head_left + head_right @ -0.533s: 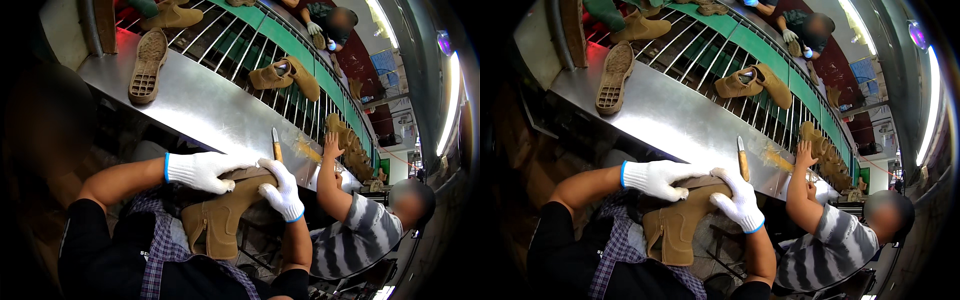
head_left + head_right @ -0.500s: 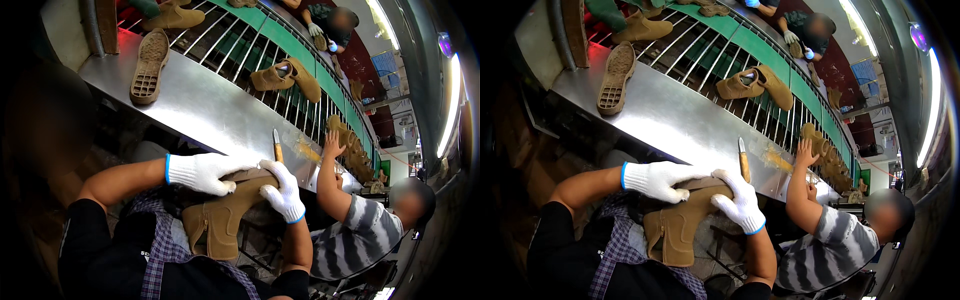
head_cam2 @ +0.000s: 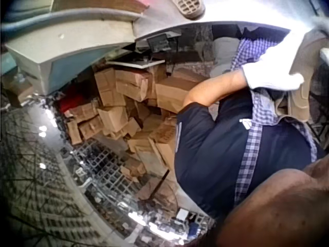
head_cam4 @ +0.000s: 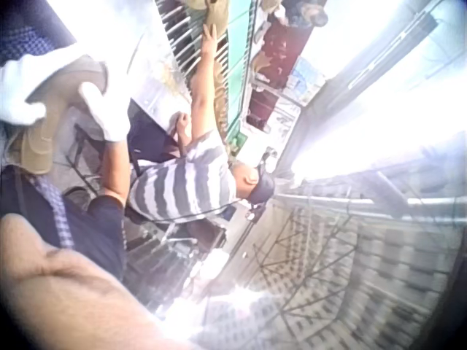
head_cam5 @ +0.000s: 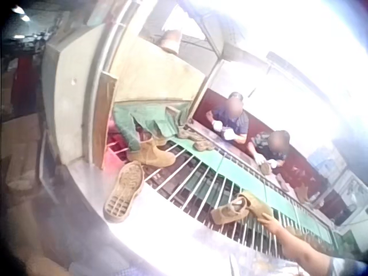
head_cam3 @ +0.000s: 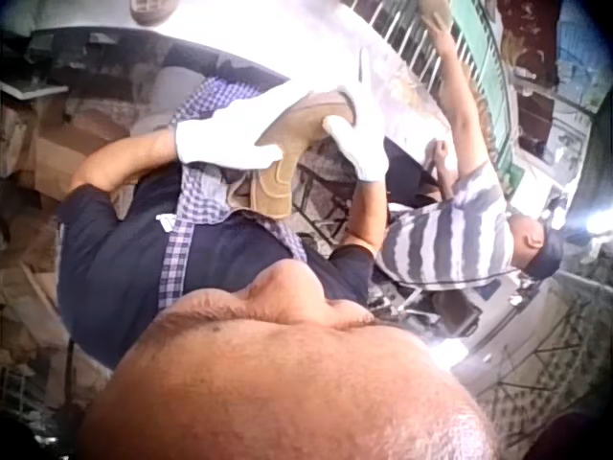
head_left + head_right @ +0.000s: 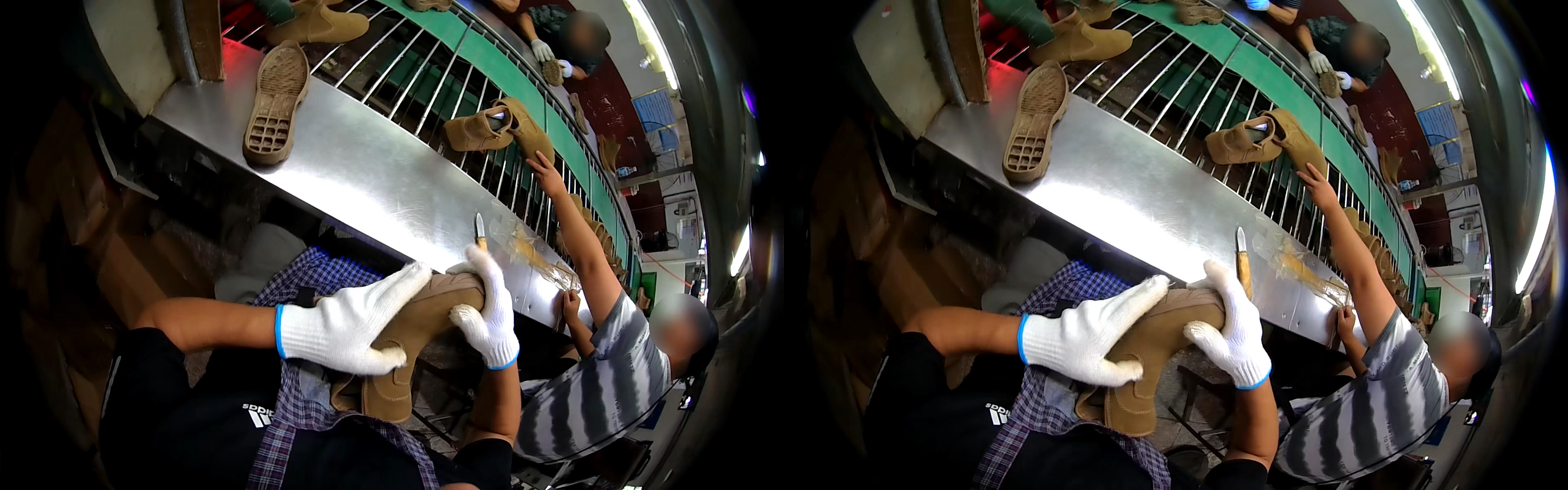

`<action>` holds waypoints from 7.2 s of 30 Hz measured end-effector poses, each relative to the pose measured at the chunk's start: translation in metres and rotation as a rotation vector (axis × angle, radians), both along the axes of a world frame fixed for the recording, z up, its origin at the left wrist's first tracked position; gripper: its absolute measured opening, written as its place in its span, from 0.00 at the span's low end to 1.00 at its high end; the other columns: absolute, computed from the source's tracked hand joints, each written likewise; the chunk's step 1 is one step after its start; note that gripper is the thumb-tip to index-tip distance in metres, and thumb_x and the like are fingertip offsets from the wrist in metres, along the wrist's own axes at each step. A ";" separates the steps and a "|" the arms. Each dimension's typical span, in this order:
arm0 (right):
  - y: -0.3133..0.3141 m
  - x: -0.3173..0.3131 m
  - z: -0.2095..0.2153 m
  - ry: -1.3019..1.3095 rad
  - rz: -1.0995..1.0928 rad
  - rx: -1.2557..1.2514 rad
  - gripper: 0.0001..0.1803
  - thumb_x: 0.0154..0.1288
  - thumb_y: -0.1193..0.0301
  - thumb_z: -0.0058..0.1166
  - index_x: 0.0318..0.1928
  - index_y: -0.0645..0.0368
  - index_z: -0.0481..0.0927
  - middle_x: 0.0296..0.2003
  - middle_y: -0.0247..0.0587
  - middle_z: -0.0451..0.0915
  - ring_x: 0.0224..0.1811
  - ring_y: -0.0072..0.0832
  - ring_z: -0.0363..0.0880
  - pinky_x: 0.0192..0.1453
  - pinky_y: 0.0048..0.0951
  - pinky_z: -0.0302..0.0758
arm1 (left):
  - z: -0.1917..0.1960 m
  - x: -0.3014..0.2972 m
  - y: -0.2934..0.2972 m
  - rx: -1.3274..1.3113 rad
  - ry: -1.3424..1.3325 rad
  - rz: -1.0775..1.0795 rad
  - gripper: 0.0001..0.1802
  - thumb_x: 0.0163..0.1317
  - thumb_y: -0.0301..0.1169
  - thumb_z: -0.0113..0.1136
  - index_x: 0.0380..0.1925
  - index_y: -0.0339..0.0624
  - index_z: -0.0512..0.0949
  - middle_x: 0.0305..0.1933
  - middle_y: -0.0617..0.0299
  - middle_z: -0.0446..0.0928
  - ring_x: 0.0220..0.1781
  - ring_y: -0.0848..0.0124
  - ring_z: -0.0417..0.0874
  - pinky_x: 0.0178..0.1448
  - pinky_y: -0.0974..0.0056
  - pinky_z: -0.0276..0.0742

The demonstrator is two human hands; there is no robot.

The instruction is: The person trims excess material from brown boots using a knife. They pick up the boots one at a time from a metal rack, shave off thin strips of material from the soles and upper edges, and place them on the conveyor belt.

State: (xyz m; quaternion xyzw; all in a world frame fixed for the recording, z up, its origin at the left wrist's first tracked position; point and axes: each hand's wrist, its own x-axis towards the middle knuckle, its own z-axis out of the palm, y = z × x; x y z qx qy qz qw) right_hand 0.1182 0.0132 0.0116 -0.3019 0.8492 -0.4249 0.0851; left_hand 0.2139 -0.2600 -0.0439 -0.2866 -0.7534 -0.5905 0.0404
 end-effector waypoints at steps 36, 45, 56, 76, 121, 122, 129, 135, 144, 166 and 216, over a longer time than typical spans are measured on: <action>-0.093 -0.049 -0.097 -0.114 -0.234 0.143 0.17 0.83 0.60 0.58 0.58 0.58 0.88 0.45 0.54 0.89 0.46 0.49 0.90 0.53 0.42 0.85 | -0.008 -0.154 -0.068 -0.438 -0.366 -0.200 0.54 0.56 0.58 0.83 0.75 0.37 0.75 0.70 0.42 0.82 0.74 0.48 0.82 0.80 0.50 0.75; -0.072 0.007 -0.038 -0.082 -0.256 0.024 0.20 0.83 0.65 0.57 0.66 0.63 0.84 0.51 0.56 0.91 0.54 0.47 0.93 0.57 0.40 0.88 | -0.016 -0.144 -0.072 -0.449 -0.334 -0.165 0.47 0.59 0.58 0.82 0.72 0.44 0.78 0.68 0.45 0.83 0.72 0.49 0.83 0.78 0.50 0.78; -0.078 0.042 -0.087 0.148 -0.379 0.058 0.29 0.72 0.72 0.58 0.72 0.67 0.76 0.56 0.62 0.87 0.49 0.56 0.92 0.54 0.46 0.90 | -0.001 -0.155 -0.036 -0.579 0.046 -0.194 0.18 0.71 0.42 0.70 0.51 0.41 0.88 0.48 0.51 0.88 0.52 0.52 0.88 0.60 0.50 0.83; -0.086 0.016 -0.094 -0.333 -0.279 -0.020 0.62 0.69 0.45 0.75 0.88 0.61 0.52 0.68 0.72 0.81 0.68 0.56 0.87 0.74 0.49 0.82 | -0.058 -0.125 -0.036 0.531 -0.850 0.172 0.18 0.81 0.42 0.67 0.56 0.38 0.81 0.49 0.62 0.86 0.52 0.76 0.85 0.61 0.68 0.81; -0.084 0.019 -0.025 0.382 -0.002 0.060 0.42 0.69 0.70 0.73 0.79 0.69 0.70 0.68 0.67 0.80 0.69 0.58 0.85 0.73 0.45 0.83 | -0.024 -0.059 -0.044 -0.001 -0.450 -0.044 0.66 0.60 0.51 0.86 0.87 0.42 0.53 0.83 0.39 0.67 0.85 0.47 0.71 0.87 0.46 0.71; -0.079 0.017 -0.032 0.290 -0.012 -0.074 0.46 0.69 0.71 0.74 0.83 0.65 0.67 0.69 0.64 0.80 0.70 0.53 0.85 0.75 0.44 0.81 | -0.021 -0.061 -0.044 -0.006 -0.442 -0.050 0.66 0.59 0.51 0.86 0.87 0.42 0.53 0.83 0.38 0.67 0.85 0.46 0.71 0.87 0.46 0.71; -0.084 -0.004 -0.029 -0.070 0.024 -0.180 0.49 0.67 0.63 0.81 0.82 0.61 0.69 0.66 0.56 0.84 0.67 0.43 0.87 0.73 0.43 0.83 | -0.018 -0.054 -0.049 -0.080 -0.305 -0.022 0.69 0.60 0.47 0.86 0.89 0.38 0.47 0.83 0.32 0.67 0.85 0.42 0.71 0.86 0.45 0.70; -0.080 0.012 0.002 0.219 -0.040 -0.223 0.29 0.65 0.65 0.82 0.61 0.66 0.85 0.60 0.52 0.88 0.61 0.41 0.90 0.68 0.42 0.85 | -0.042 -0.052 -0.092 -0.019 -0.514 0.046 0.65 0.69 0.42 0.79 0.90 0.37 0.41 0.78 0.41 0.70 0.79 0.50 0.76 0.84 0.46 0.73; -0.074 0.010 0.021 0.082 -0.187 -0.748 0.46 0.57 0.57 0.83 0.70 0.66 0.76 0.67 0.52 0.80 0.64 0.44 0.84 0.79 0.50 0.75 | -0.002 -0.061 -0.161 0.501 -0.829 -0.165 0.41 0.82 0.51 0.63 0.82 0.34 0.65 0.78 0.48 0.76 0.77 0.60 0.80 0.81 0.52 0.78; -0.063 -0.112 -0.073 -0.034 -0.450 -0.530 0.21 0.77 0.80 0.52 0.66 0.65 0.84 0.64 0.45 0.86 0.69 0.33 0.83 0.78 0.35 0.76 | 0.166 -0.134 -0.109 -1.039 0.074 0.190 0.45 0.54 0.57 0.83 0.68 0.51 0.77 0.50 0.51 0.91 0.51 0.48 0.94 0.56 0.50 0.90; -0.111 -0.098 -0.035 -0.181 0.177 -1.283 0.28 0.60 0.60 0.78 0.56 0.55 0.82 0.64 0.55 0.78 0.71 0.59 0.78 0.77 0.62 0.77 | 0.174 -0.166 -0.048 -1.091 0.089 -0.079 0.30 0.61 0.45 0.76 0.50 0.28 0.80 0.29 0.51 0.86 0.29 0.50 0.92 0.33 0.50 0.89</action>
